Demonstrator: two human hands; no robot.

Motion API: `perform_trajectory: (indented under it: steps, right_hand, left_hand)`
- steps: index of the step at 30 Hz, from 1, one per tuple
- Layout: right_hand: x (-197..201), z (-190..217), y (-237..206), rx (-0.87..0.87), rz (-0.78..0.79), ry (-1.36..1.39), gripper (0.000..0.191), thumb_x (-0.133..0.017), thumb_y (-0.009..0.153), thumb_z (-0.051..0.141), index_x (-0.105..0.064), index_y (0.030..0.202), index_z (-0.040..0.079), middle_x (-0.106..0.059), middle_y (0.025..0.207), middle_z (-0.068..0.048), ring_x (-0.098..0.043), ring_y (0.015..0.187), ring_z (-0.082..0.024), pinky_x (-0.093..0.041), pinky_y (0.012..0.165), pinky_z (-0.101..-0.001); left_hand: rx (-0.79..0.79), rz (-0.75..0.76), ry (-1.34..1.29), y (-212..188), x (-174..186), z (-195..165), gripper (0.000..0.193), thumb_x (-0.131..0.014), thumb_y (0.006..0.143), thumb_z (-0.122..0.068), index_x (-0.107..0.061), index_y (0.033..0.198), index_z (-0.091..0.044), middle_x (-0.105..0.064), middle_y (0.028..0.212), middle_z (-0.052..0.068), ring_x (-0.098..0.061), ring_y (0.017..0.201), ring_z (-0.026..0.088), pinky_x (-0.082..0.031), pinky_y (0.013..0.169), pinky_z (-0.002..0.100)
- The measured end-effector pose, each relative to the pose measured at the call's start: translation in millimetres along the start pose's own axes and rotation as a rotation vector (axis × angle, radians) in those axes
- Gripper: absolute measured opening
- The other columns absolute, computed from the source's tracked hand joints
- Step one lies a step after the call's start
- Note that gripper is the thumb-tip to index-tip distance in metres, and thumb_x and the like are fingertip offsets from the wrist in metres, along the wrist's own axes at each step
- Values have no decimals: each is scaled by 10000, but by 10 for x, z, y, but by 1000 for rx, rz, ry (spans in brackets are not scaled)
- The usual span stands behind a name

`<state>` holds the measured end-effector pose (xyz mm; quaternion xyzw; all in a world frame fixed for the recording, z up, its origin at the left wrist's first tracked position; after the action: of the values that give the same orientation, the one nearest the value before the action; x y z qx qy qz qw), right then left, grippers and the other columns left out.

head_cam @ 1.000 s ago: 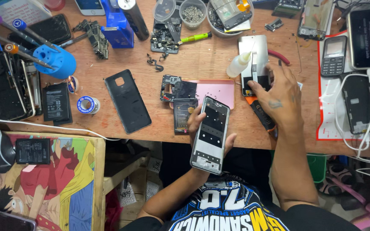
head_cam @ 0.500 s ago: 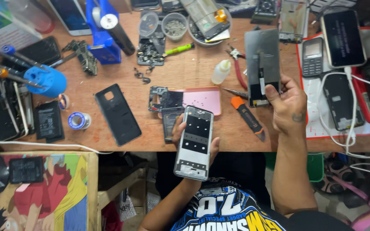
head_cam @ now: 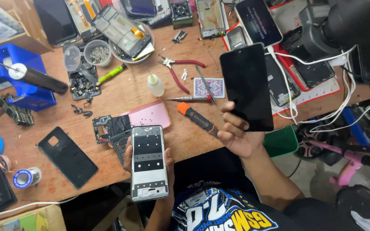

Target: The person uses tweezers to remove adhesive residue from a smartphone frame, then installs a battery and motherboard into the frame. They handle the back cover and various internal components on a cluttered workbench.

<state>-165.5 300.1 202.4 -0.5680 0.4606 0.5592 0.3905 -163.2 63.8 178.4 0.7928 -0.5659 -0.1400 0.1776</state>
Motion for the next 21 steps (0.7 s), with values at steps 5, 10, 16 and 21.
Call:
perform_trajectory:
  steps: [5, 10, 16, 21]
  right_hand:
    - [53, 23, -31, -22, -7, 32, 359, -541, 1070, 377, -521, 1202, 44, -348, 668, 61, -275, 538, -64, -300, 682, -257]
    - [-49, -49, 0, -56, 58, 30, 334, -513, 1098, 360, -543, 1198, 42, -332, 664, 62, -268, 554, -83, -287, 696, -249]
    - [49, 326, -130, 524, -535, -1133, 278, -591, 944, 200, -544, 1176, 54, -634, 953, -2, -606, 841, -77, -491, 820, -248]
    - [132, 290, -80, 538, -389, -1255, 212, -642, 1097, 122, -535, 1219, -14, -620, 1065, -66, -585, 1003, -99, -490, 951, -250]
  left_hand:
    - [-10, 17, 38, 22, -5, -3, 792, -807, 917, -310, -293, 1477, -87, -397, 1545, 178, -446, 1464, 311, -452, 1240, 477]
    - [-11, 7, 85, 17, 25, -23, 794, -809, 890, -304, -311, 1465, -73, -406, 1537, 187, -442, 1466, 327, -426, 1255, 484]
    - [0, 31, 64, 27, 38, -38, 779, -808, 912, -286, -306, 1467, -68, -394, 1538, 197, -434, 1471, 330, -413, 1267, 483]
    - [-11, 59, 17, 50, 38, -33, 780, -809, 926, -267, -289, 1479, -87, -381, 1559, 198, -434, 1475, 324, -399, 1278, 484]
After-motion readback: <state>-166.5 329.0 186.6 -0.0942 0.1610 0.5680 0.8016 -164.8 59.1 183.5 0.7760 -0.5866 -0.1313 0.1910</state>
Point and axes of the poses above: each hand's wrist, its own y-axis towards the middle knuckle, its own x-axis out of the back of the hand, z = x × y, the point moved 7 cm from there along y, towards the middle knuckle
